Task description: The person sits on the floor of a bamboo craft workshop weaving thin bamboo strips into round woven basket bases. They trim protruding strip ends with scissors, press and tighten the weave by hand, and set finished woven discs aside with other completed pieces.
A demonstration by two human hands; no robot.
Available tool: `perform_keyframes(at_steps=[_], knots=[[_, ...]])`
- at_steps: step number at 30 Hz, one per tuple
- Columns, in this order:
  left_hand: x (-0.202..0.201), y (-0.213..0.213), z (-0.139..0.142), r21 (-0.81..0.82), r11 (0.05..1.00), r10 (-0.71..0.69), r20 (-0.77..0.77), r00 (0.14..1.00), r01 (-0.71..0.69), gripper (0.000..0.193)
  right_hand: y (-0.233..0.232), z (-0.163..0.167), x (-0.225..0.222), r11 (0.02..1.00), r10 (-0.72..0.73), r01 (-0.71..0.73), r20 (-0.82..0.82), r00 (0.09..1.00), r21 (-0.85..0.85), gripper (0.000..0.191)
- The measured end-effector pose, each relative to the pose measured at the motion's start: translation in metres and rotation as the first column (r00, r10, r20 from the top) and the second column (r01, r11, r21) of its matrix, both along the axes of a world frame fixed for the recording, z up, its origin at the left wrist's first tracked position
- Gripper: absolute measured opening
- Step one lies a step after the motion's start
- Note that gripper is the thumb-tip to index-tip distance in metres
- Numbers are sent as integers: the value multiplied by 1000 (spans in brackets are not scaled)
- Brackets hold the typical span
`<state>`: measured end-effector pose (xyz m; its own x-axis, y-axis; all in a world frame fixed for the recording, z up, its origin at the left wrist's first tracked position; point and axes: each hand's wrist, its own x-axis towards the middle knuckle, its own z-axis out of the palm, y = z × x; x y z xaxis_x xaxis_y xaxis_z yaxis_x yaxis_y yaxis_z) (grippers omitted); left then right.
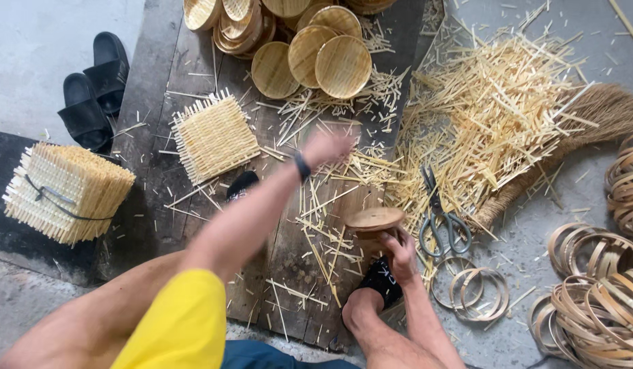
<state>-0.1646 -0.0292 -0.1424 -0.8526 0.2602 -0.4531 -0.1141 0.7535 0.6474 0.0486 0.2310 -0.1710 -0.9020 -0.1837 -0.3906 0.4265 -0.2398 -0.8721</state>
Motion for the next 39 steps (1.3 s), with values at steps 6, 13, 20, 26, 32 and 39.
perform_keyframes(at_steps=[6, 13, 20, 26, 32, 39], knots=[[170, 32, -71, 321, 434, 422, 753, 504, -842, 52, -18, -6, -8, 978, 37, -16, 97, 995, -210, 52], [140, -41, -91, 379, 838, 400, 65, 914, -393, 42, -43, -46, -10, 953, 54, -105, 182, 982, 285, 25], [89, -240, -63, -492, 752, 152, -518, 842, -439, 36, -55, -68, -2, 994, 9, -39, 281, 960, 100, 25], [100, -298, -52, -597, 752, 214, -181, 960, -280, 58, -44, -71, 11, 994, -30, -8, 344, 939, 108, 27], [107, -302, -52, -562, 787, 130, -254, 958, -256, 35, -43, -76, 23, 995, -34, -2, 367, 930, 98, 24], [103, -329, -10, -545, 742, 138, -447, 884, -391, 25, -35, -68, 23, 991, -89, 51, 317, 944, 127, 25]])
